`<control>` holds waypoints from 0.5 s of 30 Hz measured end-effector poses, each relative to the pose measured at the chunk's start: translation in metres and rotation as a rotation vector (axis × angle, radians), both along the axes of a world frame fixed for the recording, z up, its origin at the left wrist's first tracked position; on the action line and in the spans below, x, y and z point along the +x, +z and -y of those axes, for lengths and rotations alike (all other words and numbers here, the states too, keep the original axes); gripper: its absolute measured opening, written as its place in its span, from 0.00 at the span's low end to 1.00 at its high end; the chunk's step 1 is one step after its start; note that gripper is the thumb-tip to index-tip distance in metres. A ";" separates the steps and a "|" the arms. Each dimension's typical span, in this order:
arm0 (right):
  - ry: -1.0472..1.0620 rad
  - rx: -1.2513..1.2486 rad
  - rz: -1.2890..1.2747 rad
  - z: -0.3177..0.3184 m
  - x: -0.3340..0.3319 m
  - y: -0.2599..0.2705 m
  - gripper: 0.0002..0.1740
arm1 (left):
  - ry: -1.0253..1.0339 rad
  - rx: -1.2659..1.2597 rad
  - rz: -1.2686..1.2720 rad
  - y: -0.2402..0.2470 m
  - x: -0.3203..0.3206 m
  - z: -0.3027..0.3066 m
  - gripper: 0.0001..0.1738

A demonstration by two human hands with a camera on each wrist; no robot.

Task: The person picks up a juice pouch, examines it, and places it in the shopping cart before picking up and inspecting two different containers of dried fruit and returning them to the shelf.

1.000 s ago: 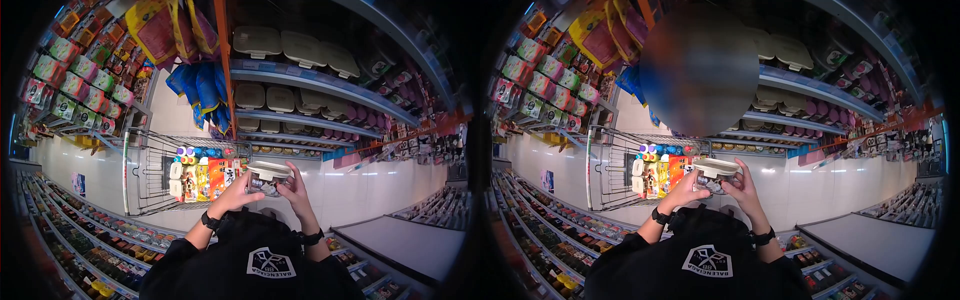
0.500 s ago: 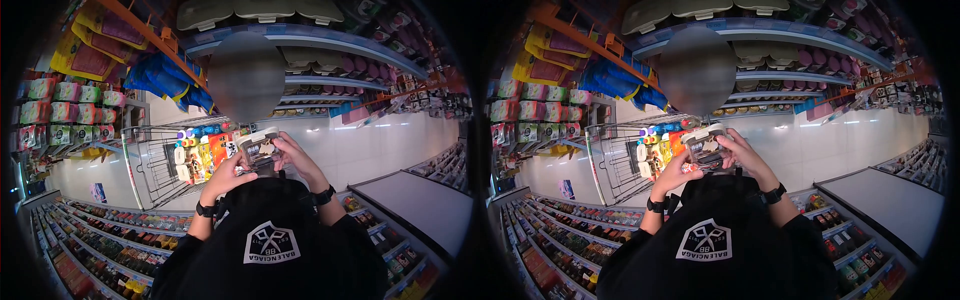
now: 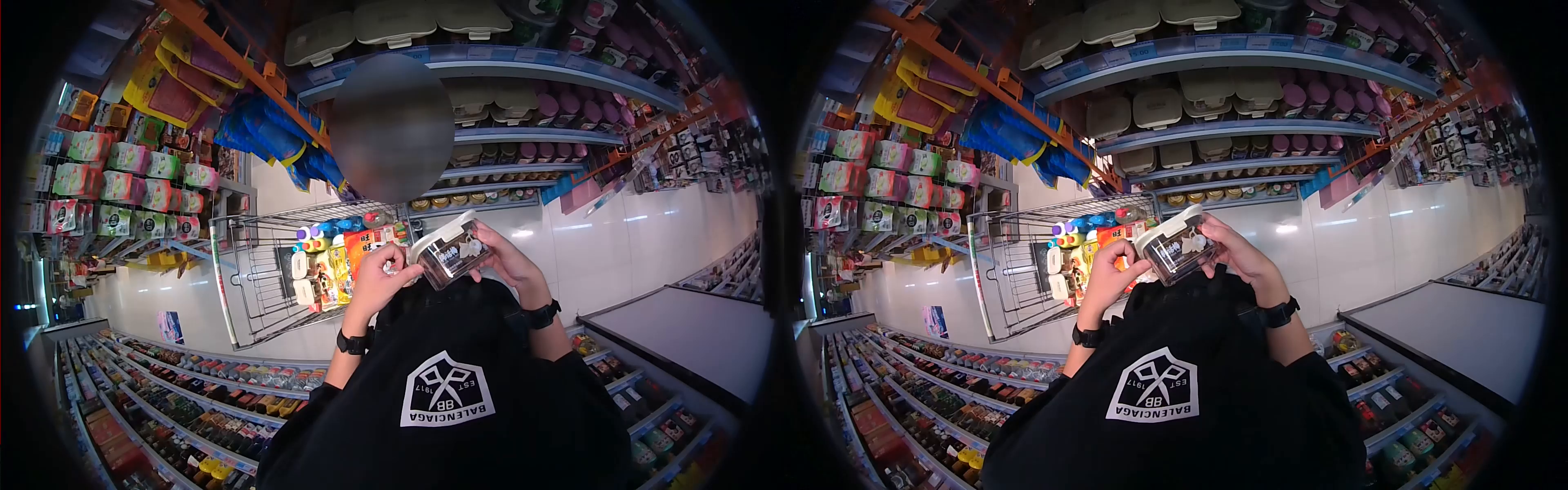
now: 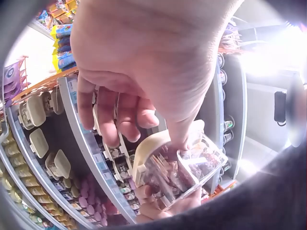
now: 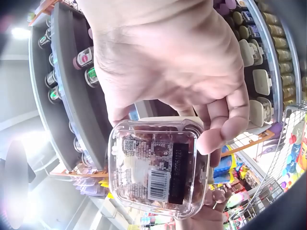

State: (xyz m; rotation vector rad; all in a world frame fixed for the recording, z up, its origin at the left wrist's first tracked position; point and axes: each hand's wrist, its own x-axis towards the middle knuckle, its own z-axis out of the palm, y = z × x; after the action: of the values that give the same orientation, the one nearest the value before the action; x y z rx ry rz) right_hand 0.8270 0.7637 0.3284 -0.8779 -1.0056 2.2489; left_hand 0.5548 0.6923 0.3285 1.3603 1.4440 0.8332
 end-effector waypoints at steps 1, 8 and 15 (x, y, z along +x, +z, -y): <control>-0.013 -0.013 -0.001 0.005 0.002 -0.002 0.35 | -0.004 0.007 0.000 0.004 0.004 0.001 0.19; -0.086 -0.037 -0.012 0.031 -0.007 -0.002 0.32 | -0.016 0.322 -0.042 0.012 0.008 0.017 0.14; -0.093 -0.142 0.042 0.053 -0.012 0.009 0.32 | -0.043 0.165 0.042 0.003 -0.002 0.031 0.14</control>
State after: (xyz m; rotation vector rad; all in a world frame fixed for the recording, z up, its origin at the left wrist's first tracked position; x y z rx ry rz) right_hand 0.8148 0.7111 0.3378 -1.0144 -0.8136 2.2525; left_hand 0.5530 0.6611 0.3312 1.4820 1.3328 0.9649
